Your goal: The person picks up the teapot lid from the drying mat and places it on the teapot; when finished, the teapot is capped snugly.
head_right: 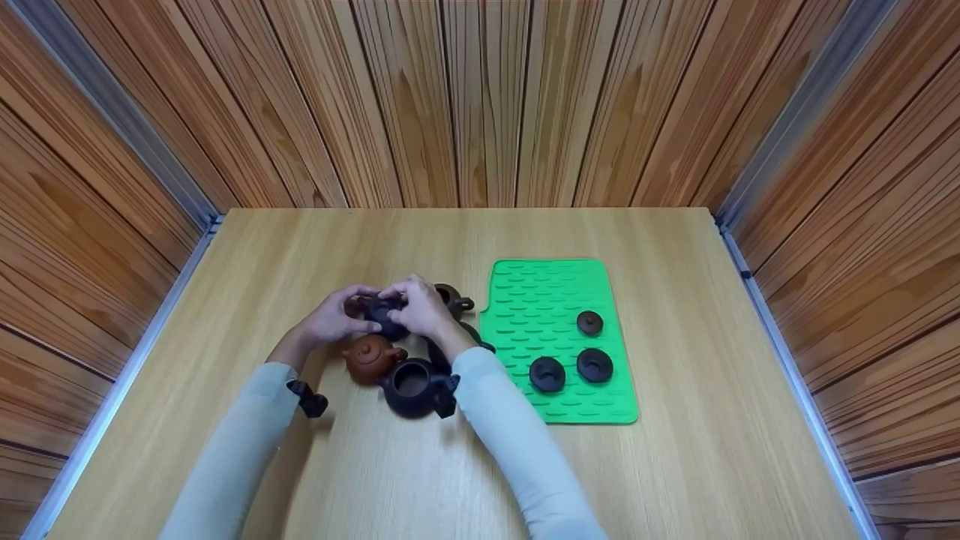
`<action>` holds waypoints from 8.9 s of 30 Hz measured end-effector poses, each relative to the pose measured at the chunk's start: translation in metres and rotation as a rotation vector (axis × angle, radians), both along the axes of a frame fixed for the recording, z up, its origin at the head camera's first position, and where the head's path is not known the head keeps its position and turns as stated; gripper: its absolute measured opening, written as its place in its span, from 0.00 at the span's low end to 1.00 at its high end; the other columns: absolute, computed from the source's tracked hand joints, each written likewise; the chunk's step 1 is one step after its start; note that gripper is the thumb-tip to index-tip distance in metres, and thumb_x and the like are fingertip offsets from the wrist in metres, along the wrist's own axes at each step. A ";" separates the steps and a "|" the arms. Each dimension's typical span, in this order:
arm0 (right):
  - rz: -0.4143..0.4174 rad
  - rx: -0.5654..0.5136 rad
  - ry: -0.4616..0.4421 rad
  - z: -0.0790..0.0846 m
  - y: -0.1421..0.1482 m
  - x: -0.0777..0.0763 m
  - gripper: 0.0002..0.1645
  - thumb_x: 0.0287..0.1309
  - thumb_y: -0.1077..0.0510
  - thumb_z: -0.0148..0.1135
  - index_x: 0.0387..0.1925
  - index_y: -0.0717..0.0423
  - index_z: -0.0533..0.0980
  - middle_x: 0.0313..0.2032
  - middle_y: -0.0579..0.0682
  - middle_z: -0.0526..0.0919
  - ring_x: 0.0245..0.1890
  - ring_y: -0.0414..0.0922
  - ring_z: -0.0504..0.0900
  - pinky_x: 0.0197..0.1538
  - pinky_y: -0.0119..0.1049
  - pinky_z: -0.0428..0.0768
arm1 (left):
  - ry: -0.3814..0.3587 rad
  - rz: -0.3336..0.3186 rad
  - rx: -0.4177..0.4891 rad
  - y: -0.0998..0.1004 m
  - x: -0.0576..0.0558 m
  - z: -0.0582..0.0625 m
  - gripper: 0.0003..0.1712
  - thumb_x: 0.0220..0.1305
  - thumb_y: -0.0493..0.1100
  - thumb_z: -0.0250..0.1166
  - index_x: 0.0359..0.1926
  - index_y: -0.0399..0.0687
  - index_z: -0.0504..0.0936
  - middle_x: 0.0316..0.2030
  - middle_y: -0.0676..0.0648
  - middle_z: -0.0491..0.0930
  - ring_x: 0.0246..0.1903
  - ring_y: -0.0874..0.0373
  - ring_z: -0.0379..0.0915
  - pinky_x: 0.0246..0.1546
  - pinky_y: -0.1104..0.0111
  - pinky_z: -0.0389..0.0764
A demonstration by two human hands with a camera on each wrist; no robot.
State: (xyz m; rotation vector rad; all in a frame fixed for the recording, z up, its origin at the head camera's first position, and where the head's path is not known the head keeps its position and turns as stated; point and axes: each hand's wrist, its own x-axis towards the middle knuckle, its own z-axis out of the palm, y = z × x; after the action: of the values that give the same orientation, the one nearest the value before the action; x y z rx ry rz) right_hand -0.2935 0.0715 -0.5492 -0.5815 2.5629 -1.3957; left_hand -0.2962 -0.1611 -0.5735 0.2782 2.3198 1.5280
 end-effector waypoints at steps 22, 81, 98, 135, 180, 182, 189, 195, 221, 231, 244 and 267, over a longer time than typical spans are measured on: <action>-0.001 -0.024 -0.009 0.000 0.000 0.001 0.21 0.65 0.67 0.75 0.59 0.58 0.90 0.61 0.64 0.84 0.61 0.57 0.87 0.66 0.48 0.88 | -0.007 -0.046 0.013 -0.006 -0.008 -0.010 0.37 0.71 0.37 0.79 0.77 0.53 0.78 0.77 0.38 0.77 0.79 0.39 0.71 0.84 0.48 0.69; 0.058 -0.110 0.063 0.023 0.054 0.006 0.22 0.67 0.69 0.74 0.61 0.67 0.86 0.63 0.67 0.85 0.65 0.67 0.86 0.67 0.61 0.88 | 0.003 0.006 -0.015 0.002 0.003 -0.001 0.35 0.70 0.31 0.77 0.75 0.48 0.79 0.73 0.35 0.81 0.75 0.39 0.75 0.84 0.47 0.69; -0.029 -0.087 0.055 0.026 0.104 0.007 0.22 0.68 0.70 0.75 0.62 0.69 0.85 0.65 0.67 0.85 0.70 0.70 0.82 0.67 0.57 0.89 | 0.049 0.015 -0.069 0.003 0.003 0.003 0.37 0.68 0.33 0.79 0.76 0.49 0.80 0.76 0.38 0.79 0.78 0.38 0.72 0.87 0.45 0.65; -0.187 0.031 0.086 0.015 0.235 0.022 0.21 0.73 0.67 0.73 0.64 0.66 0.85 0.66 0.68 0.84 0.69 0.69 0.83 0.61 0.31 0.89 | 0.254 -0.084 -0.057 0.044 -0.028 0.070 0.39 0.66 0.36 0.81 0.77 0.46 0.80 0.79 0.38 0.75 0.78 0.34 0.72 0.78 0.41 0.77; -0.255 0.118 -0.026 -0.004 0.307 0.049 0.23 0.77 0.64 0.70 0.68 0.68 0.82 0.69 0.71 0.80 0.69 0.67 0.78 0.55 0.12 0.74 | 0.202 -0.159 -0.304 0.087 -0.028 0.033 0.38 0.65 0.43 0.85 0.74 0.53 0.84 0.73 0.42 0.85 0.75 0.41 0.78 0.80 0.49 0.76; -0.247 0.122 -0.029 -0.005 0.308 0.048 0.24 0.77 0.64 0.70 0.69 0.68 0.82 0.68 0.71 0.80 0.69 0.67 0.79 0.56 0.13 0.74 | 0.195 -0.155 -0.305 0.087 -0.029 0.031 0.37 0.65 0.43 0.84 0.74 0.54 0.84 0.73 0.42 0.85 0.75 0.42 0.78 0.80 0.50 0.75; -0.236 0.109 -0.060 -0.008 0.317 0.047 0.25 0.78 0.64 0.69 0.71 0.68 0.80 0.66 0.73 0.82 0.53 0.43 0.83 0.42 0.23 0.77 | 0.197 -0.138 -0.294 0.088 -0.029 0.027 0.35 0.65 0.43 0.84 0.72 0.52 0.86 0.71 0.42 0.87 0.70 0.42 0.83 0.77 0.51 0.79; -0.239 0.091 -0.084 -0.011 0.324 0.046 0.26 0.77 0.63 0.71 0.70 0.69 0.80 0.59 0.68 0.87 0.42 0.33 0.78 0.36 0.30 0.76 | 0.179 -0.127 -0.295 0.088 -0.028 0.027 0.32 0.65 0.43 0.84 0.70 0.52 0.87 0.70 0.43 0.88 0.66 0.42 0.86 0.73 0.51 0.81; -0.229 0.115 -0.111 -0.017 0.330 0.039 0.19 0.77 0.62 0.71 0.62 0.70 0.86 0.45 0.47 0.91 0.37 0.34 0.78 0.36 0.29 0.75 | 0.173 -0.130 -0.285 0.089 -0.029 0.026 0.31 0.65 0.43 0.84 0.69 0.52 0.88 0.69 0.42 0.88 0.69 0.43 0.83 0.76 0.52 0.79; -0.220 0.091 -0.116 -0.013 0.330 0.038 0.20 0.76 0.62 0.71 0.62 0.72 0.85 0.46 0.44 0.92 0.40 0.31 0.80 0.40 0.27 0.78 | 0.169 -0.130 -0.290 0.089 -0.029 0.027 0.32 0.65 0.44 0.84 0.69 0.52 0.88 0.69 0.43 0.88 0.67 0.43 0.85 0.75 0.51 0.80; -0.209 0.127 -0.150 0.002 0.320 0.033 0.20 0.78 0.59 0.71 0.63 0.66 0.86 0.57 0.59 0.88 0.46 0.38 0.78 0.46 0.28 0.77 | 0.157 -0.130 -0.298 0.088 -0.030 0.027 0.30 0.67 0.44 0.84 0.69 0.54 0.88 0.70 0.43 0.87 0.67 0.44 0.84 0.75 0.51 0.79; -0.129 0.134 -0.086 0.023 0.270 0.010 0.17 0.76 0.61 0.72 0.60 0.66 0.87 0.63 0.69 0.84 0.51 0.41 0.83 0.50 0.26 0.80 | 0.197 -0.162 -0.298 0.082 -0.060 -0.012 0.33 0.63 0.53 0.86 0.69 0.67 0.89 0.67 0.50 0.90 0.61 0.53 0.88 0.68 0.60 0.83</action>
State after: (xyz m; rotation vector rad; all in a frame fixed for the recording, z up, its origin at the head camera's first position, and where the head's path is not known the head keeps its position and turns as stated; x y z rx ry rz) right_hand -0.2839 0.3414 -0.5267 -0.3327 2.6397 -1.2440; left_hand -0.3567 -0.0795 -0.5852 0.5433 2.5632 1.1033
